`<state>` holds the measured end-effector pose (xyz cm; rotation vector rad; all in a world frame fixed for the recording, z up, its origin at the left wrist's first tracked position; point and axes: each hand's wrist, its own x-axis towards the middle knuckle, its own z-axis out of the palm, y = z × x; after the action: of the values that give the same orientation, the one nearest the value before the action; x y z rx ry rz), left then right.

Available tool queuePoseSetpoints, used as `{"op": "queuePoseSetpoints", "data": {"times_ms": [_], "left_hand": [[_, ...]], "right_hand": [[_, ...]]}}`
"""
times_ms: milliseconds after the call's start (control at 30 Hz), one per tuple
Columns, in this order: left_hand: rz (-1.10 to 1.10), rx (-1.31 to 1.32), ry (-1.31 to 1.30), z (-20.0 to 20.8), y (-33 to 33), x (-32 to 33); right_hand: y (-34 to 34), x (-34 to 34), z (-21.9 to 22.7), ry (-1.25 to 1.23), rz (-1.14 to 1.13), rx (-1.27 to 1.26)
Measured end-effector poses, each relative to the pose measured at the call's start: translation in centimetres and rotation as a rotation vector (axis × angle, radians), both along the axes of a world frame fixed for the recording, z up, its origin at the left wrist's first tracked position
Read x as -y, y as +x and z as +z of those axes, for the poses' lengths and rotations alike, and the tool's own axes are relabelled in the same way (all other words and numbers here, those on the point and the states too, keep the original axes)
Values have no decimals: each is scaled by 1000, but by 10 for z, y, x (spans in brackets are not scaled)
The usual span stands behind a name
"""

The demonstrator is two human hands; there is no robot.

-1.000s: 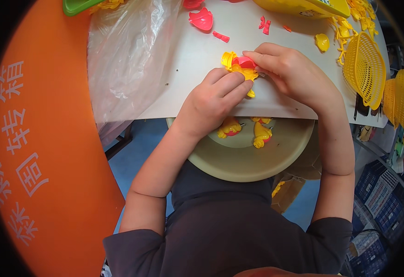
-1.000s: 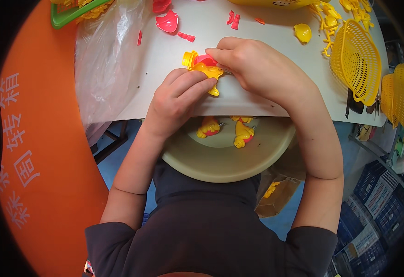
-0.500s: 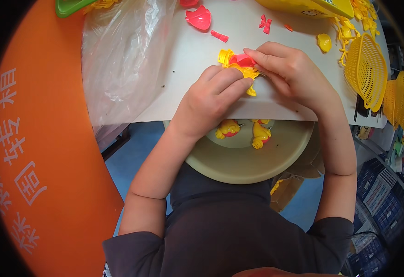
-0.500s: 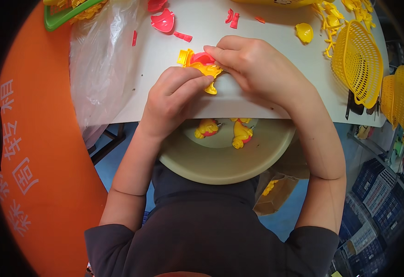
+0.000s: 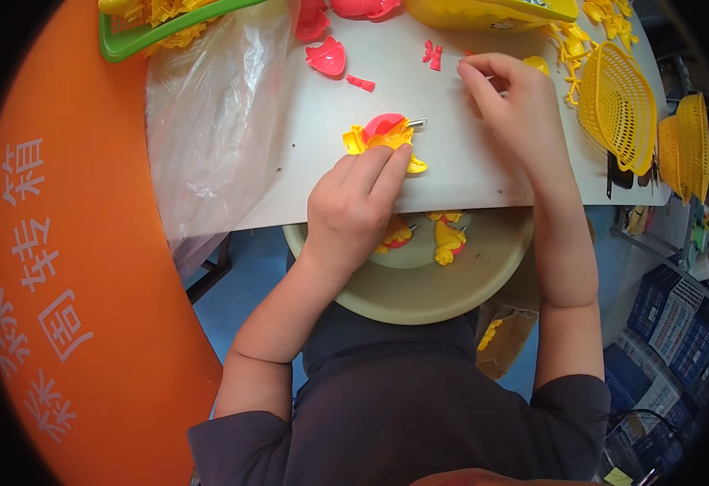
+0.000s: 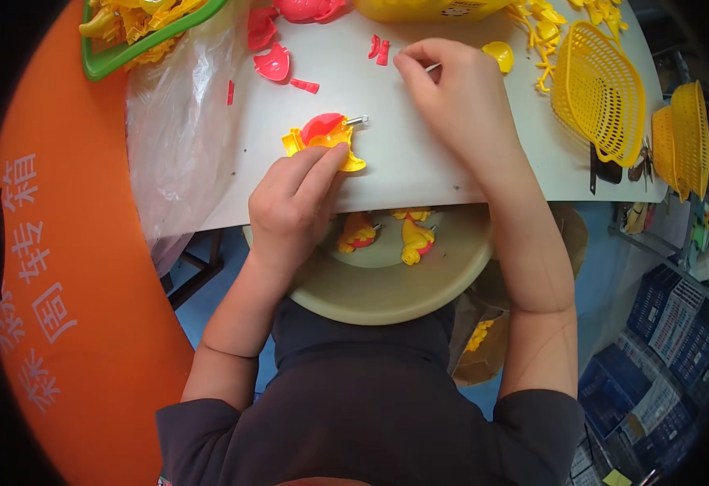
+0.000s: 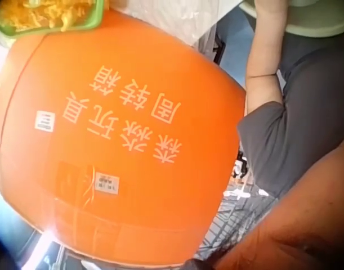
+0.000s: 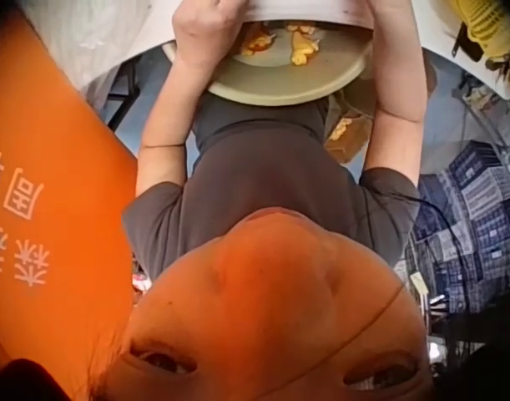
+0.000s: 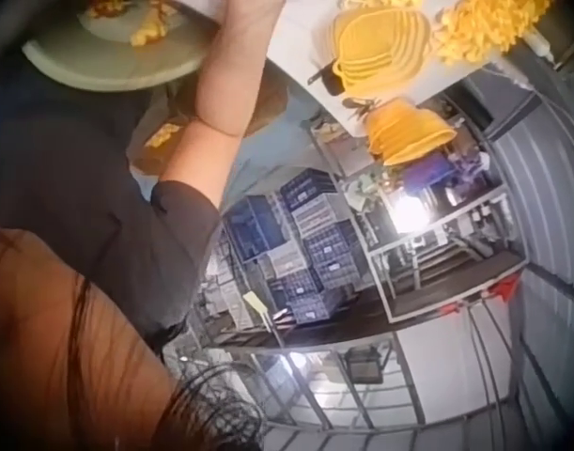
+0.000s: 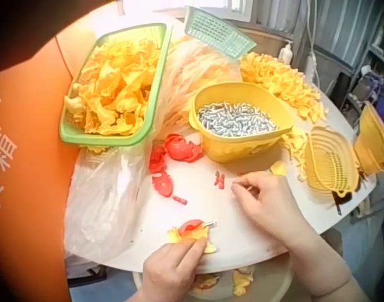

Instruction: The person is assembling small yellow and red plastic toy parts at a workbench.

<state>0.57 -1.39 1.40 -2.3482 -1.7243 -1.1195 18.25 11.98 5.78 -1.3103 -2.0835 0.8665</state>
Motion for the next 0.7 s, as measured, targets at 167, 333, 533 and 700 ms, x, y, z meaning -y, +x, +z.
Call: {"op": "queuePoseSetpoints", "data": {"times_ms": [167,333,533,700], "left_hand": [[-90,196,-46,30,4,7],[66,312,-379,43,-13,-16],[119,328,-612,41,-10,-16],[134,448,-661,46,-9,-10]], "right_hand": [[-24,-23,-19,170,-126,288],[-19,-43,-17,94,-84,306],[-1,-44,8,-409,-32,380],[6,-32,2,-10,-19,212]]}}
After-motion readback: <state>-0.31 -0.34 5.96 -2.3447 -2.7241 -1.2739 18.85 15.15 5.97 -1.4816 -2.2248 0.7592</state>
